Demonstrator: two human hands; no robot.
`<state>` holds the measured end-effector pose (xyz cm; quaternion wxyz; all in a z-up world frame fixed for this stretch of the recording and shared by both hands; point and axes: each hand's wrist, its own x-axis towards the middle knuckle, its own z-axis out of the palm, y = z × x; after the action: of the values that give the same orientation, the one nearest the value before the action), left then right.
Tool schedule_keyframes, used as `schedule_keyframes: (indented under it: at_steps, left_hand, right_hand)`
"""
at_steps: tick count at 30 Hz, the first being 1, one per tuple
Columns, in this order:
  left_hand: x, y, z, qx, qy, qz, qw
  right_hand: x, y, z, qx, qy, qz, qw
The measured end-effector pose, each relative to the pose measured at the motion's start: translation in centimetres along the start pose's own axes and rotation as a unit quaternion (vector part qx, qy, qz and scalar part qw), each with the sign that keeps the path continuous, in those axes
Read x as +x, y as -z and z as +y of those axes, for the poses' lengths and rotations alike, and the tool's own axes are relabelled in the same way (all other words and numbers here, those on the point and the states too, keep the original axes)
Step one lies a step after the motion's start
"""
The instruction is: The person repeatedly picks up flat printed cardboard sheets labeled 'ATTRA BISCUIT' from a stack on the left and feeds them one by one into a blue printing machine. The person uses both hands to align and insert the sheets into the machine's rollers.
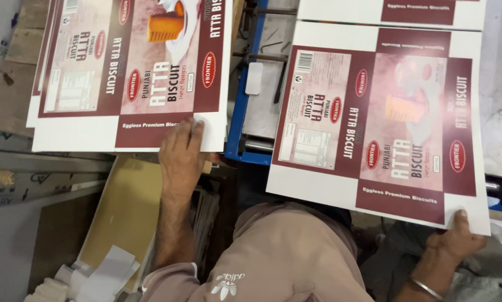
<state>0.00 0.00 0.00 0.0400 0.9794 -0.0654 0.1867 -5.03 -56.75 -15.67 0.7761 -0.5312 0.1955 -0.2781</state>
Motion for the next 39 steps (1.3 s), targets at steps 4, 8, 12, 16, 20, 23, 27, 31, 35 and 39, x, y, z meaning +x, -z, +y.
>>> schedule_keyframes:
  at_steps: [4, 8, 12, 16, 20, 23, 27, 31, 35, 39]
  left_hand:
    - [-0.2, 0.2, -0.2, 0.061, -0.041, 0.047, 0.996]
    - [-1.8, 0.3, -0.2, 0.021, -0.039, 0.064, 0.997]
    - [-2.9, 0.8, 0.0, 0.007, -0.041, 0.073, 0.996]
    - [-2.7, 0.9, 0.6, 0.01, -0.032, 0.067, 0.997]
    - [-2.8, 1.5, 1.0, 0.009, -0.031, 0.042, 0.999]
    - [-2.9, 2.0, -0.1, -0.029, -0.041, 0.003, 0.999]
    - [-2.4, 4.0, -4.1, -0.158, 0.0, 0.054, 0.986]
    - [-1.4, 3.3, -2.9, -0.168, -0.008, 0.195, 0.966]
    - [-0.3, 0.1, 5.8, -0.125, -0.08, 0.005, 0.989]
    - [-0.3, -1.1, 14.5, -0.091, -0.203, -0.068, 0.973]
  right_hand:
    - [1.4, 2.7, 3.1, -0.022, 0.036, 0.016, 0.999]
    - [3.9, 3.2, 6.8, 0.055, 0.014, 0.065, 0.996]
    - [6.5, 0.6, 7.8, 0.074, -0.055, 0.167, 0.982]
    - [7.0, -2.6, 7.4, 0.104, -0.111, 0.11, 0.982]
    - [4.4, -6.8, 7.0, 0.068, -0.206, 0.023, 0.976]
    - [0.2, -8.8, 6.7, -0.02, -0.261, -0.057, 0.964]
    - [-4.1, -11.6, 6.3, -0.007, -0.297, -0.15, 0.943]
    - [-6.7, -14.5, 4.7, 0.001, -0.314, -0.255, 0.914]
    - [-9.7, -17.5, 3.0, 0.019, -0.286, -0.438, 0.852]
    - [-12.6, -20.4, 3.8, 0.101, -0.316, -0.451, 0.828]
